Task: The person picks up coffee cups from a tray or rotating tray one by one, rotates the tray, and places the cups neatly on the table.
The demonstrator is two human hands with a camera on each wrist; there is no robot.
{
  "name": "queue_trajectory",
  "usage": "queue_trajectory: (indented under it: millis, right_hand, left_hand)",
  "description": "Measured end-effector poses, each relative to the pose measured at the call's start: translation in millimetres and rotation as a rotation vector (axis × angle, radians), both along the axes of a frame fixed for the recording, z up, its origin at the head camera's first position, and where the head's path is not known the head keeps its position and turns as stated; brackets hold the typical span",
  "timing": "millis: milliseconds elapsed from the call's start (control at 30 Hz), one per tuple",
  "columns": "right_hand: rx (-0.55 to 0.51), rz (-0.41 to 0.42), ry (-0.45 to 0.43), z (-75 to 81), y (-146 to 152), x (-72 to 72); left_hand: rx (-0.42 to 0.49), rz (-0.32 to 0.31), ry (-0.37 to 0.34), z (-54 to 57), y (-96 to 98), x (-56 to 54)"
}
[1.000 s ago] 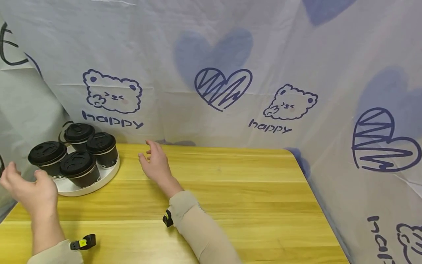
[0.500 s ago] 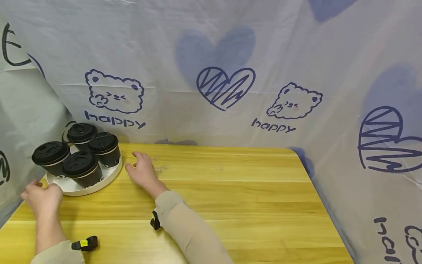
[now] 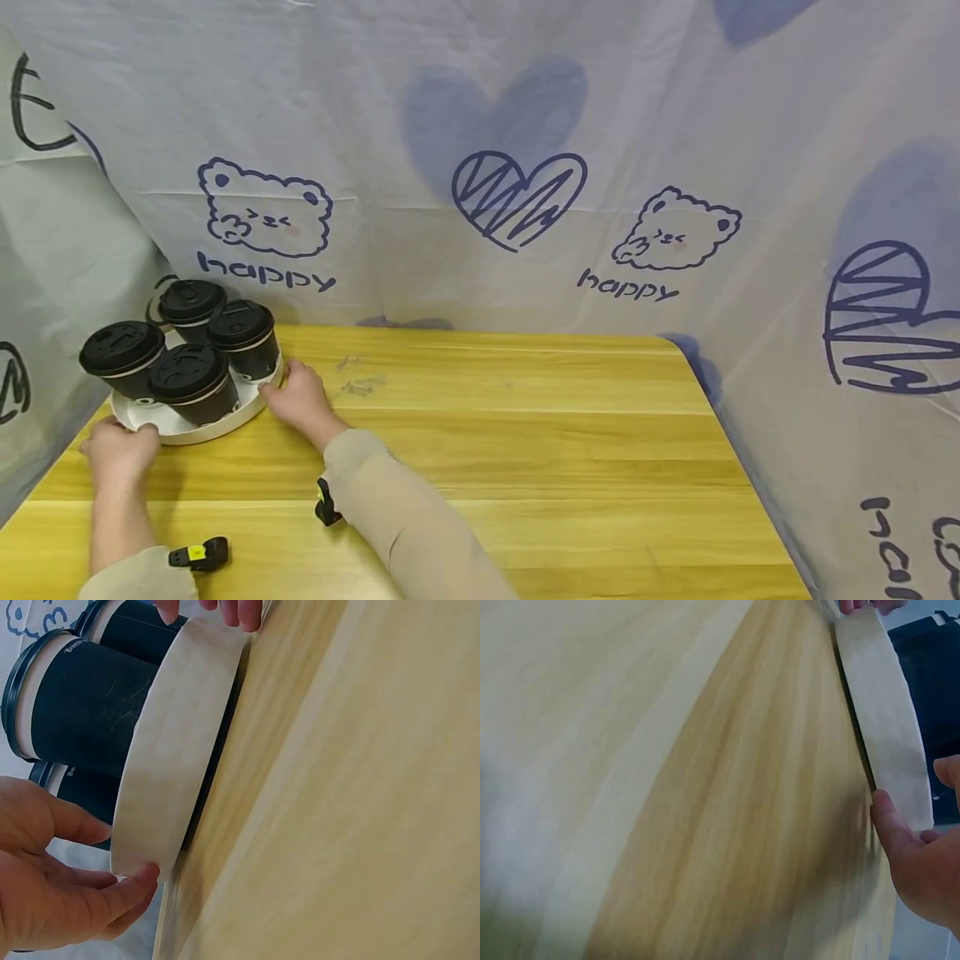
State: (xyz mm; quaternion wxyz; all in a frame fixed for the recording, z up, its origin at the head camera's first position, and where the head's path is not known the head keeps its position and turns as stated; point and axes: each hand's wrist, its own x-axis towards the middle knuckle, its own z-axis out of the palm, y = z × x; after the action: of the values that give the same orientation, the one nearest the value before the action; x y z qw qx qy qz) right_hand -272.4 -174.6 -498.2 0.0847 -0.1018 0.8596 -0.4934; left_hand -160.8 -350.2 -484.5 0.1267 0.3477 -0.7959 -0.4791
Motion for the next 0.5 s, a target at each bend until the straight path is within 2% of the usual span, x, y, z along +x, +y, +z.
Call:
queue_trajectory:
  millis: [200, 500]
  right_hand:
    - [0.029, -0.017, 0.019, 0.9, -5.2, 2.2]
    - [0.026, -0.012, 0.017, 3.6, -8.2, 1.7]
  left_hand:
    - [-0.006, -0.033, -0.029, -1.8, 0.0, -1.5]
    - [0.057, -0.019, -0.051, 1.4, 0.1, -0.3]
